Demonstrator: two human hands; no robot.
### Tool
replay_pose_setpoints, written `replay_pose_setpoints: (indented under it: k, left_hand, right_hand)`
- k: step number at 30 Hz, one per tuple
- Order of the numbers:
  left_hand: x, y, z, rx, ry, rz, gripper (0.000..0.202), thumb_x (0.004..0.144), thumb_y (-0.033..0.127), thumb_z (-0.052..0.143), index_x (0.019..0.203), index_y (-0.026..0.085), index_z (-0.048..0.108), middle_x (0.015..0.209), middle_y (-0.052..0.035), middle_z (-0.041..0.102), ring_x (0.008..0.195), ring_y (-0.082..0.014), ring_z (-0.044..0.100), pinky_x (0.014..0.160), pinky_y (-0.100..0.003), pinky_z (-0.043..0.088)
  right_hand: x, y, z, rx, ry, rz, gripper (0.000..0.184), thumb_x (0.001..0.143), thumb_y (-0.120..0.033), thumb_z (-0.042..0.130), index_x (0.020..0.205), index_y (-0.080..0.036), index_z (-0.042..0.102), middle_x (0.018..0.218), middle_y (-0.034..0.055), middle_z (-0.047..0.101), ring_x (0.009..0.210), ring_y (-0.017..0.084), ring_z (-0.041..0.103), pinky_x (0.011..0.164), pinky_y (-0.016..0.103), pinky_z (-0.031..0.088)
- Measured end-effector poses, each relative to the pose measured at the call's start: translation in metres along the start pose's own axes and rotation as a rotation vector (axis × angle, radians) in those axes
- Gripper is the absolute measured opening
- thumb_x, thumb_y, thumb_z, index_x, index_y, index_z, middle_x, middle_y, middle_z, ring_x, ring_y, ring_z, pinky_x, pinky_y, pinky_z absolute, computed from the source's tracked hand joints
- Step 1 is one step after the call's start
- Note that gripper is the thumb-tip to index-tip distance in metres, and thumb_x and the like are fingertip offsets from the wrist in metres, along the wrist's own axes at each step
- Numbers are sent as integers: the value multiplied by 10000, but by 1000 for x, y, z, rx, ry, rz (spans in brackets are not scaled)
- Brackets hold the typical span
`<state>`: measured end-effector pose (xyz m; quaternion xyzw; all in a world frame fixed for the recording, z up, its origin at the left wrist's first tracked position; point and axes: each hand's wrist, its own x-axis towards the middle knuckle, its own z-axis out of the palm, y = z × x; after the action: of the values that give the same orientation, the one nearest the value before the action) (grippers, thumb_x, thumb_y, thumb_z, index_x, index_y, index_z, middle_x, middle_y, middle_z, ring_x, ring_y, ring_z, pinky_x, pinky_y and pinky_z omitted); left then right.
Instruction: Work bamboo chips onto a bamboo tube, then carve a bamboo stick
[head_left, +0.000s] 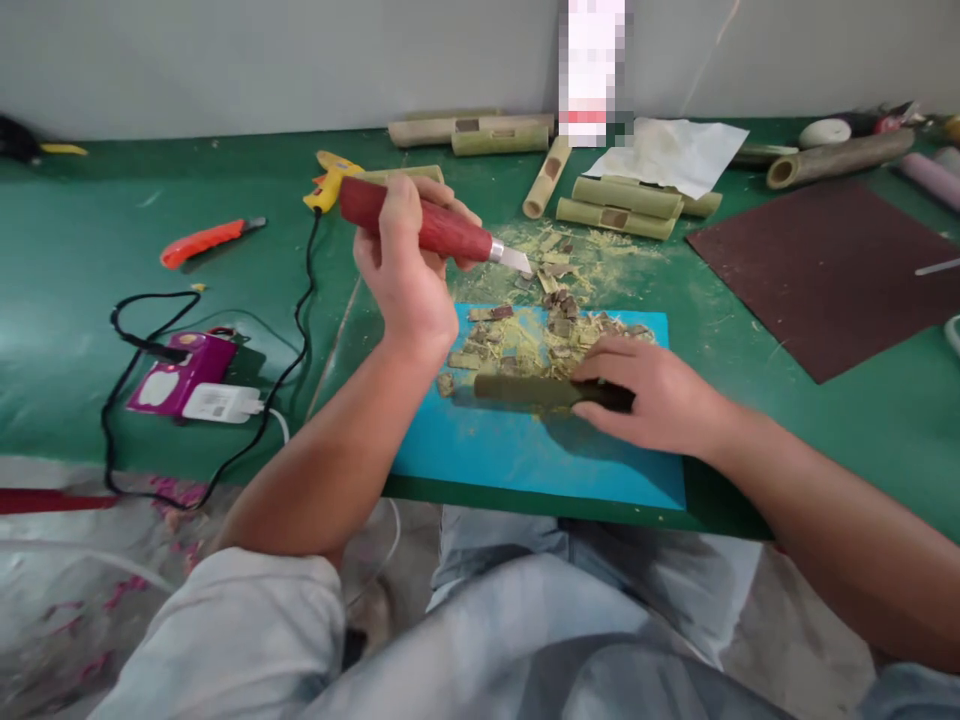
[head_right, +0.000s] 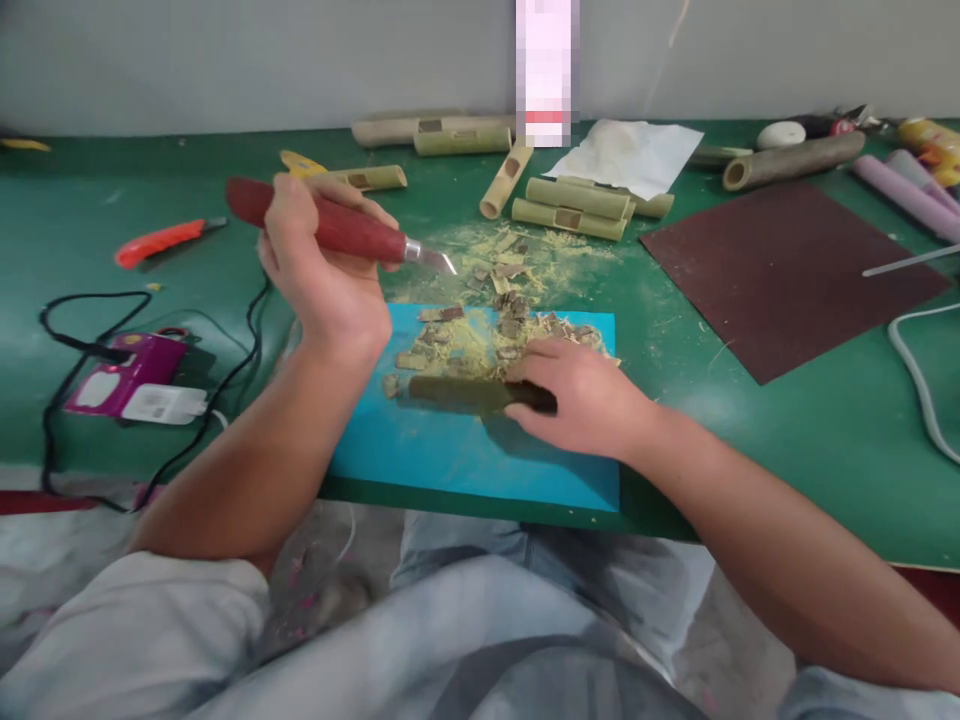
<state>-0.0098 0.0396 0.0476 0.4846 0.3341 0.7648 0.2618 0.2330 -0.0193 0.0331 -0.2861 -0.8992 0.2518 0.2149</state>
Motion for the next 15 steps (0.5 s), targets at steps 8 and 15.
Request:
replay_pose_setpoints:
  k: [8,15]
  left_hand:
    - [-6,-8,4,65,65,-109,544,934,757,461,752,263,597,644,-17,579,523,-160,547,469,-325,378]
    - [-15,-18,6,92,40,-160,588,917,799,433,797,247,596,683,-33,562,603,-185,575,537,-321,396]
  right_hand:
    - [-4,-19,14,-9,-195,-95,152,929,-306,605,1006,-203,686,966,81,701,886,214,646,769,355,516]
    - [-1,-7,16,-69,-114,36,149,900,-289,618,1001,-198,680,967,95,705,933,253,650,807,392,525]
